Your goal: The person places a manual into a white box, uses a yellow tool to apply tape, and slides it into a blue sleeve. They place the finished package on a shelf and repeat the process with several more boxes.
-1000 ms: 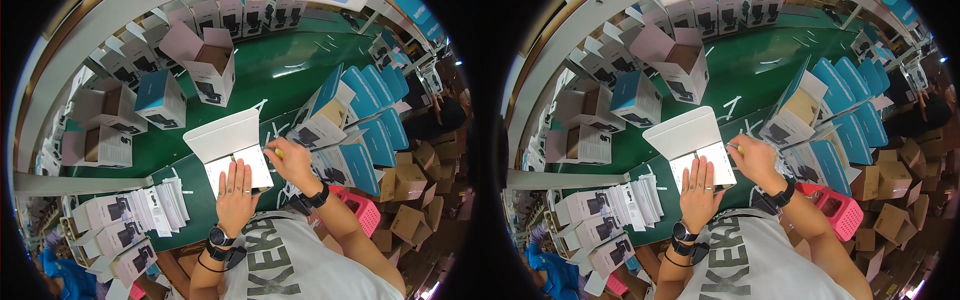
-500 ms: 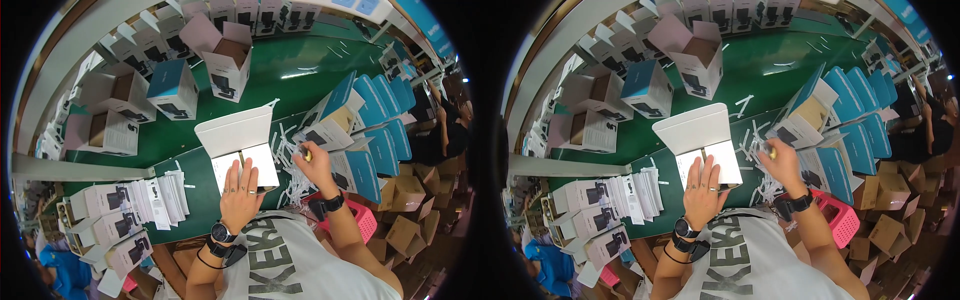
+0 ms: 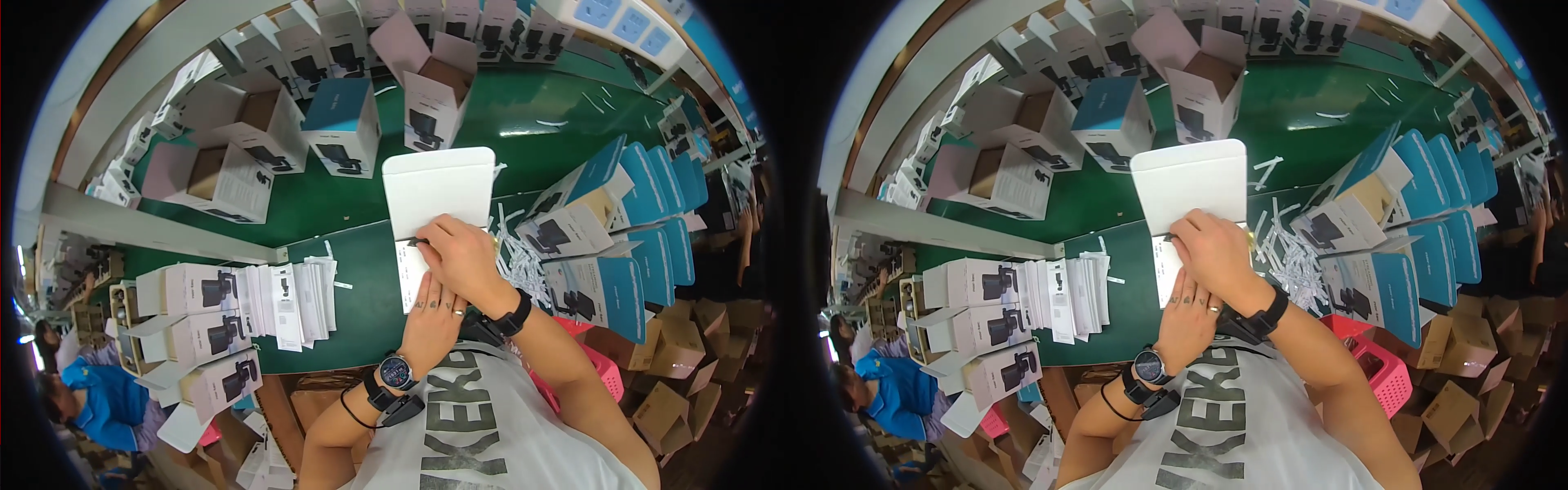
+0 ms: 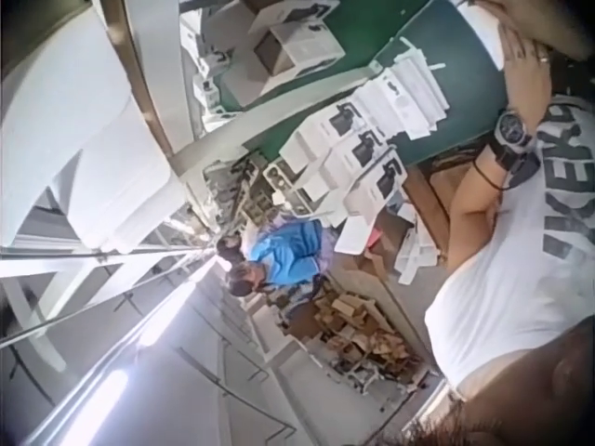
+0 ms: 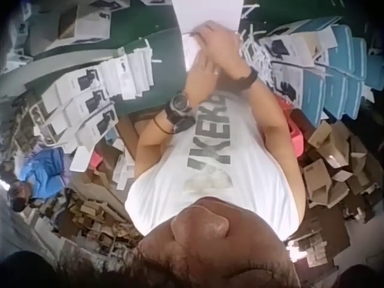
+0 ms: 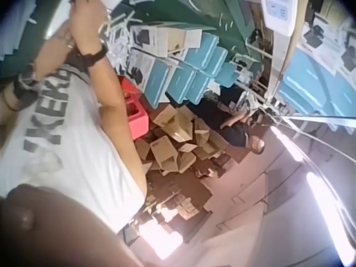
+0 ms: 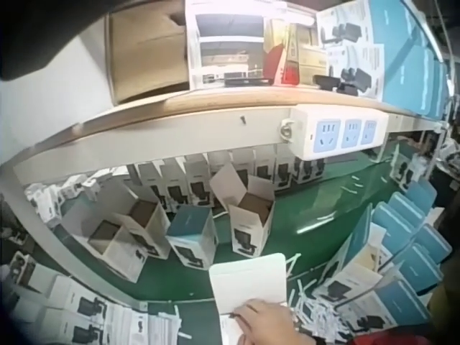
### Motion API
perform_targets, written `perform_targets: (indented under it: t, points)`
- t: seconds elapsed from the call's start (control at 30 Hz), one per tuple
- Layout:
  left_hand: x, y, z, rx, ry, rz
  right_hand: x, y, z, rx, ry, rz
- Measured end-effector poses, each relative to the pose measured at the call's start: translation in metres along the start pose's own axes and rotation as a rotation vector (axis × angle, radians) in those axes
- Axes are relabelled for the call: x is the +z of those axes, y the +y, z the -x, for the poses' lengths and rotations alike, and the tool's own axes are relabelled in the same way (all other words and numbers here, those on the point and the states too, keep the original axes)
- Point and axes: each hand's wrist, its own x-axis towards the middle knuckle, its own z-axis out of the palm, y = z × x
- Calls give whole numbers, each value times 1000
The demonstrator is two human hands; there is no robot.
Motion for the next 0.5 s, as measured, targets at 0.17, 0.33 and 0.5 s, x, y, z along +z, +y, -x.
perform_targets:
  t: [0.17, 0.33, 0.5]
  points:
    - [3, -2, 4, 30, 115, 121, 5, -4, 6, -34, -19, -156]
    - [4, -2, 10, -29, -8, 122, 3, -18, -2, -29, -37, -170]
    - [5, 4, 8, -17, 81, 137, 9, -10, -4, -70, -223, -133]
